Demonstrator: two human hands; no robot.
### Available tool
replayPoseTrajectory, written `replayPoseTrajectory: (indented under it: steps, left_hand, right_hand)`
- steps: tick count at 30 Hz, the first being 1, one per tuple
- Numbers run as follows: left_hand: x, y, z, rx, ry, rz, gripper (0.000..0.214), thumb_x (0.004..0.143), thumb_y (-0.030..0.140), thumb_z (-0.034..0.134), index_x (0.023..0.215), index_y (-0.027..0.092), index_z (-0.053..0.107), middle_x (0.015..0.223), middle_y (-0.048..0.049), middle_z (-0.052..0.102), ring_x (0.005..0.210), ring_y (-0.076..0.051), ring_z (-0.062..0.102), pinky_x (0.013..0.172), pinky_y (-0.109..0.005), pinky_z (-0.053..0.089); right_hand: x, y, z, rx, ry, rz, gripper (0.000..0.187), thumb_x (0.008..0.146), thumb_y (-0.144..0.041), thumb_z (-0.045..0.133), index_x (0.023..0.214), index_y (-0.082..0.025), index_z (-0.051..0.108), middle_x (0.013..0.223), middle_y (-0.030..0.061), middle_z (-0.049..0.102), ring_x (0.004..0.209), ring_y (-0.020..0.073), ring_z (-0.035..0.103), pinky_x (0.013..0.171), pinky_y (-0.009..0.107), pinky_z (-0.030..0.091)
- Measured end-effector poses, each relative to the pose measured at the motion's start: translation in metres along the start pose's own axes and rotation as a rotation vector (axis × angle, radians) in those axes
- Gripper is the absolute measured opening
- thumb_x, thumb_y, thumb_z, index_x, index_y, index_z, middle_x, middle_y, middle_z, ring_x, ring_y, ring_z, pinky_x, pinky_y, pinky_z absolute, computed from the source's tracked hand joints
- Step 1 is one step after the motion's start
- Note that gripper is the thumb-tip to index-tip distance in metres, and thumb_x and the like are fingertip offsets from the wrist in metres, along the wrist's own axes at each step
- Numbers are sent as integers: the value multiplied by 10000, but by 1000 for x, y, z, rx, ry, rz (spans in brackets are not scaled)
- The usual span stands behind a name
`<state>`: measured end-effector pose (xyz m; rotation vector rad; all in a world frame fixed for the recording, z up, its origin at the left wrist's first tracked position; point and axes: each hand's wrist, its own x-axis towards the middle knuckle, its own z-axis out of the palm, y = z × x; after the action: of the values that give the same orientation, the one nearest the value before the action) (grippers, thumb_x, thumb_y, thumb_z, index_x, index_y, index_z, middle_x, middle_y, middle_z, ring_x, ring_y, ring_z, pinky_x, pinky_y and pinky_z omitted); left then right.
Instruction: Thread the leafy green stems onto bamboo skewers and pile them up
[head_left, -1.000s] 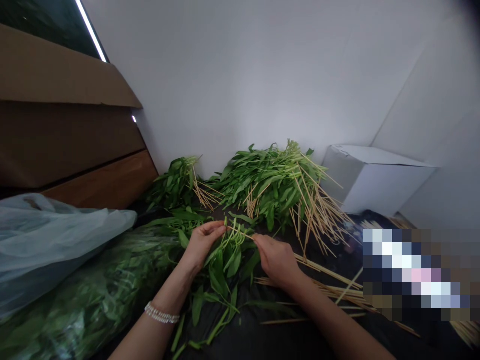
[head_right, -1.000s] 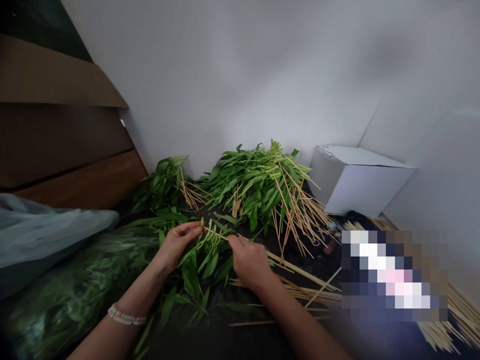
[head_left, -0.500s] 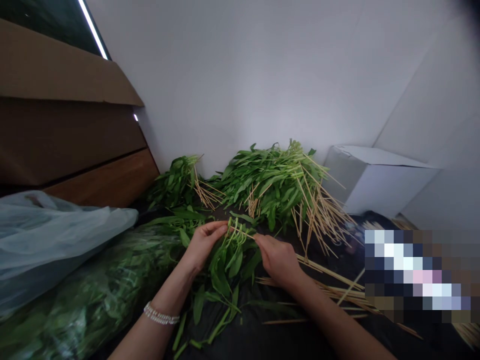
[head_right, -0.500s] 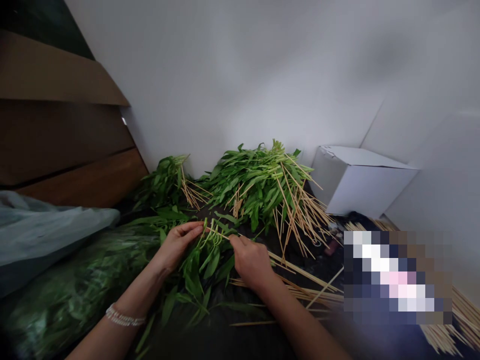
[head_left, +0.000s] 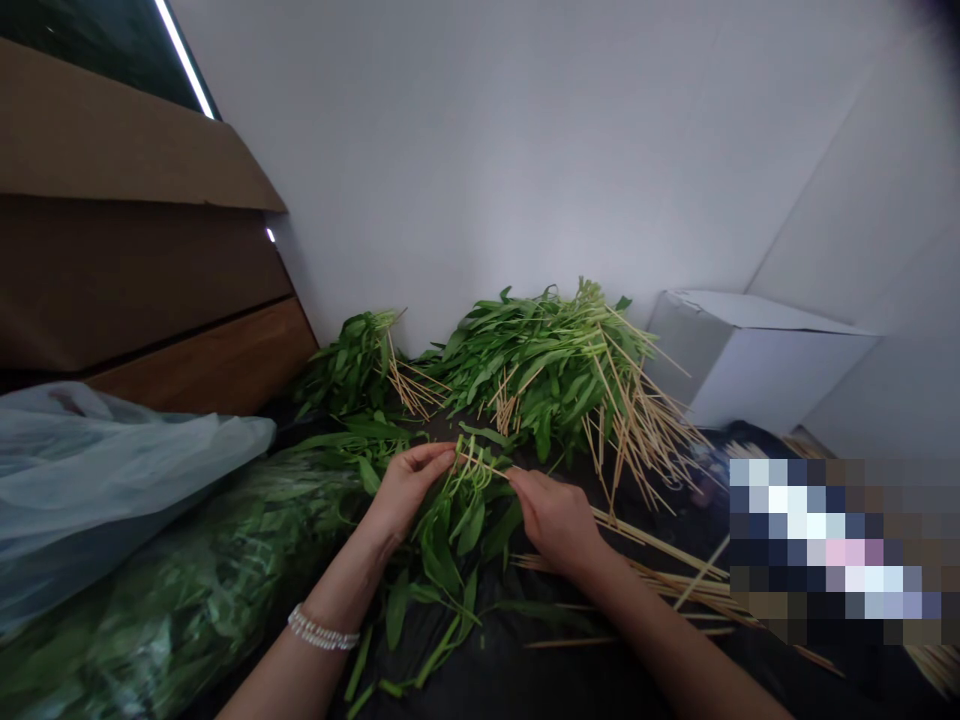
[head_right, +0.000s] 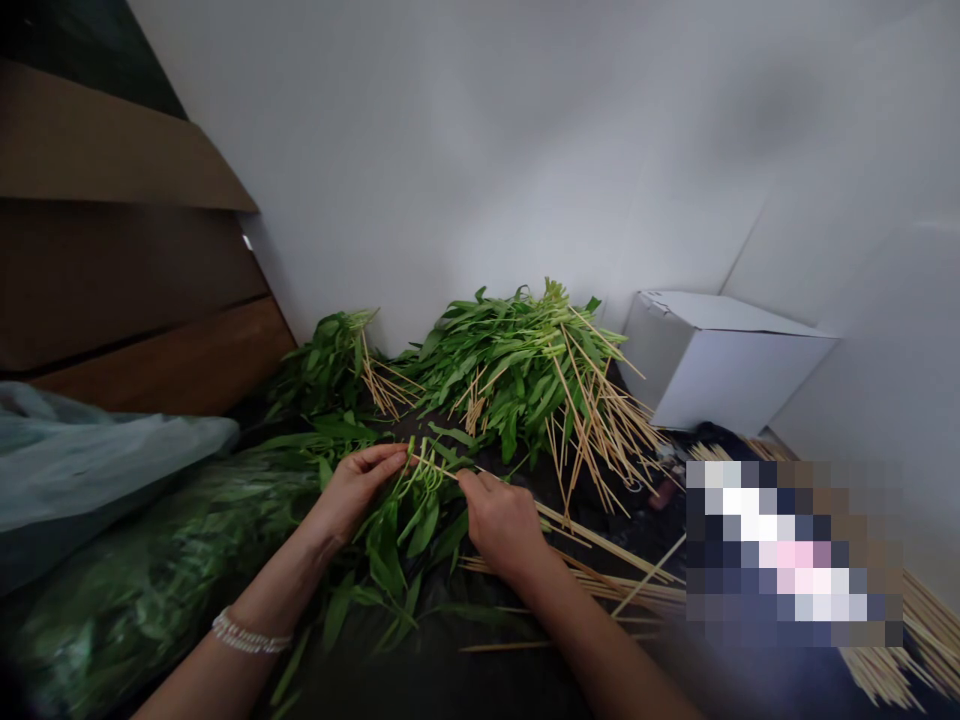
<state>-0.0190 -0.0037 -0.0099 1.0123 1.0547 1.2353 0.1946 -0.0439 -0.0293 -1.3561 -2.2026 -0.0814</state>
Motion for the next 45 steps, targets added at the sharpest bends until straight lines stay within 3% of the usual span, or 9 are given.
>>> replayPoseTrajectory:
  steps: [7,15,23,27,31,45]
  left_hand:
    - [0,0,-1,50,20,19,372,582,364,855,876,155,764,864,-86,768,737,-175,698,743,-270,530]
    - [-1,2,0,81,25,1,380,561,370,862,859,153,770,806,-74,765,666,-160,677,686,-263,526]
    - [-3,4,3,154,46,72,394,547,389,866,844,149,770,794,-69,763,688,-167,678,687,-248,523]
    - [-3,5,1,91,16,12,447,545,381,870,913,152,760,842,-81,766,713,-179,694,705,-265,538]
    - [-2,3,-1,36,-2,-78,379,545,381,868,831,153,766,816,-80,766,688,-183,696,705,-282,545]
    - [-1,-2,-1,60,-20,-89,331,529,363,879,777,173,770,736,-53,759,619,-154,672,665,-255,528]
  right_hand:
    - [0,0,0,-20,-8,6,315,942,-162,388,1137,-212,630,919,53,710,801,157,669,661,220,445]
    - [-1,-2,3,-10,-18,-7,310,941,-154,385,1134,-191,625,939,65,717,820,169,675,679,227,455]
    - [-1,-3,3,-15,-21,-4,298,932,-145,391,1108,-195,627,921,61,720,806,164,674,675,224,454]
    - [-1,-2,4,12,-1,-20,307,937,-151,383,1129,-191,620,945,65,718,829,171,674,696,233,459]
    - [-2,-2,5,21,5,-17,311,932,-148,387,1132,-198,621,945,64,718,834,166,671,705,230,457]
    - [-3,-2,9,38,31,-33,309,925,-126,378,1103,-176,625,884,64,711,818,172,660,690,237,435]
